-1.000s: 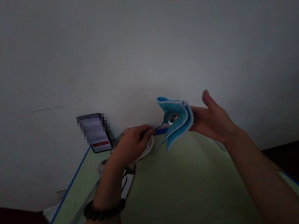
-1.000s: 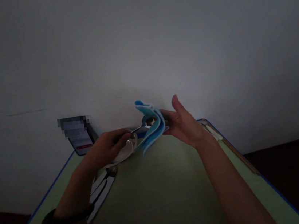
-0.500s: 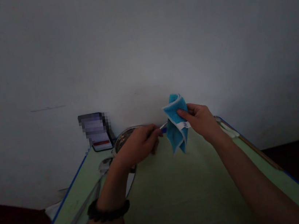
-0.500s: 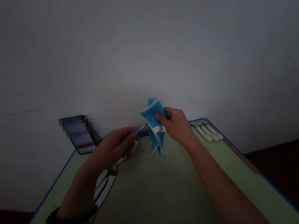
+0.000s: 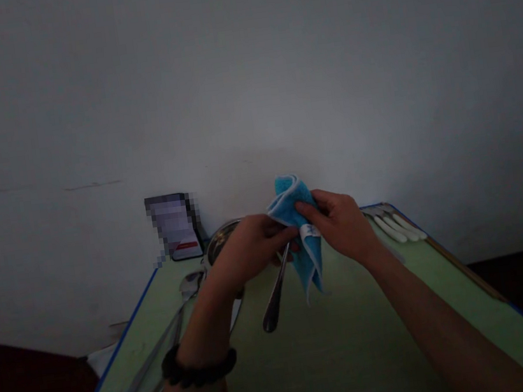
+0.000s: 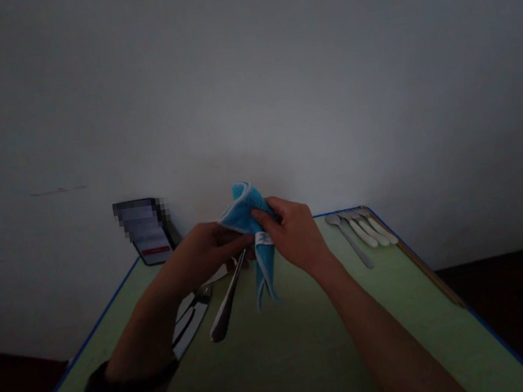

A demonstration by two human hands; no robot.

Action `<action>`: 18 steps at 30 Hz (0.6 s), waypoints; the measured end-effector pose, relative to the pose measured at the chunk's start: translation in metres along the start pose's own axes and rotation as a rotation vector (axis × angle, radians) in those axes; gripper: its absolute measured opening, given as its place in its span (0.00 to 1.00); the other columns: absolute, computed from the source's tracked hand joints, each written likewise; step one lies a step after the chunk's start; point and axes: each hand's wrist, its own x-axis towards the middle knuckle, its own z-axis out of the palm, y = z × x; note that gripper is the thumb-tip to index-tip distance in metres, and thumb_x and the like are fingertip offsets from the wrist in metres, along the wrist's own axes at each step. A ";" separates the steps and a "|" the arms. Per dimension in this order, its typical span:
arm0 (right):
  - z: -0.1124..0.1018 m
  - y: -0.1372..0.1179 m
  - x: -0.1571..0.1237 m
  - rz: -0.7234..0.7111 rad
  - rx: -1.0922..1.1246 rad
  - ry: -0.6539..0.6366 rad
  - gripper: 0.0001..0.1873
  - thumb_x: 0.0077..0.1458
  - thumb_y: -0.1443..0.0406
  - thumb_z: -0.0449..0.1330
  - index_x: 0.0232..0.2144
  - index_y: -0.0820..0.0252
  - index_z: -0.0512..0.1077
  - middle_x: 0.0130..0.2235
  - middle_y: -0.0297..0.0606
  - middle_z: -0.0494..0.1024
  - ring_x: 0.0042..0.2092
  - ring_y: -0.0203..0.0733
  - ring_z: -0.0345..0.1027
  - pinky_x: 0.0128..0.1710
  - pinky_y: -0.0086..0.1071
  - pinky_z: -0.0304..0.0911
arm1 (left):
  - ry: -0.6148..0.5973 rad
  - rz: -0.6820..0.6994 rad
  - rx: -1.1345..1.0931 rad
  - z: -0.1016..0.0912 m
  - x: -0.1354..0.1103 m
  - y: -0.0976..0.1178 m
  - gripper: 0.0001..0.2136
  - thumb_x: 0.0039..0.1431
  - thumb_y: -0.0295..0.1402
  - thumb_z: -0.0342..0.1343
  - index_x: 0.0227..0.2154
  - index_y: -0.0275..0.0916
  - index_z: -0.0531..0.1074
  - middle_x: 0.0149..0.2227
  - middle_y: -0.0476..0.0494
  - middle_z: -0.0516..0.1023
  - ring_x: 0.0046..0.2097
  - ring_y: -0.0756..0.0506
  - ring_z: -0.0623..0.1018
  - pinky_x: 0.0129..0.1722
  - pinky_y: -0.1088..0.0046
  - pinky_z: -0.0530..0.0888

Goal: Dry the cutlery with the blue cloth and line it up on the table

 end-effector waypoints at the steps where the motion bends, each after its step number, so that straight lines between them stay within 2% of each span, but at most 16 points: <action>1: -0.001 0.001 0.000 0.013 0.016 0.024 0.15 0.55 0.57 0.50 0.25 0.61 0.67 0.22 0.30 0.65 0.24 0.32 0.57 0.23 0.26 0.50 | 0.008 -0.033 -0.064 -0.001 -0.001 0.000 0.07 0.53 0.34 0.54 0.26 0.36 0.73 0.24 0.44 0.79 0.22 0.49 0.76 0.21 0.77 0.72; 5: -0.020 0.008 0.003 0.131 0.108 0.224 0.16 0.54 0.54 0.51 0.26 0.60 0.67 0.20 0.29 0.63 0.21 0.31 0.54 0.19 0.26 0.49 | 0.125 -0.155 -0.262 -0.007 -0.004 -0.002 0.06 0.48 0.30 0.60 0.30 0.36 0.71 0.25 0.41 0.80 0.23 0.46 0.78 0.21 0.75 0.74; 6: -0.027 0.010 0.003 0.171 0.166 0.220 0.16 0.53 0.53 0.53 0.28 0.60 0.68 0.20 0.29 0.65 0.21 0.32 0.56 0.19 0.26 0.50 | 0.189 -0.157 -0.305 -0.008 -0.004 -0.002 0.07 0.47 0.30 0.60 0.31 0.36 0.71 0.26 0.41 0.80 0.24 0.45 0.79 0.21 0.75 0.74; 9: -0.047 0.016 0.003 0.254 0.368 0.055 0.14 0.50 0.54 0.57 0.32 0.57 0.71 0.25 0.32 0.71 0.25 0.35 0.63 0.24 0.28 0.58 | 0.424 -0.075 -0.498 -0.012 -0.002 -0.005 0.10 0.45 0.27 0.62 0.32 0.36 0.69 0.31 0.40 0.80 0.30 0.43 0.80 0.26 0.72 0.77; 12: -0.055 0.015 0.002 0.214 0.460 0.005 0.11 0.50 0.57 0.58 0.34 0.55 0.72 0.30 0.32 0.74 0.30 0.35 0.66 0.30 0.29 0.61 | 0.575 0.028 -0.699 -0.012 0.002 -0.007 0.10 0.46 0.26 0.61 0.33 0.36 0.69 0.33 0.41 0.80 0.34 0.44 0.80 0.30 0.72 0.78; 15: -0.048 0.008 0.001 0.143 0.388 -0.112 0.12 0.51 0.57 0.56 0.35 0.56 0.73 0.33 0.33 0.74 0.34 0.36 0.67 0.35 0.30 0.61 | 0.656 0.071 -0.866 -0.006 0.008 -0.006 0.07 0.48 0.24 0.59 0.33 0.36 0.70 0.35 0.43 0.79 0.35 0.46 0.80 0.30 0.77 0.77; 18: -0.037 -0.002 0.000 0.100 0.198 -0.319 0.14 0.53 0.56 0.53 0.34 0.59 0.72 0.31 0.34 0.74 0.32 0.37 0.66 0.31 0.30 0.60 | 0.708 0.083 -0.982 0.004 0.014 -0.003 0.05 0.50 0.23 0.58 0.32 0.35 0.71 0.34 0.45 0.79 0.34 0.48 0.79 0.31 0.77 0.77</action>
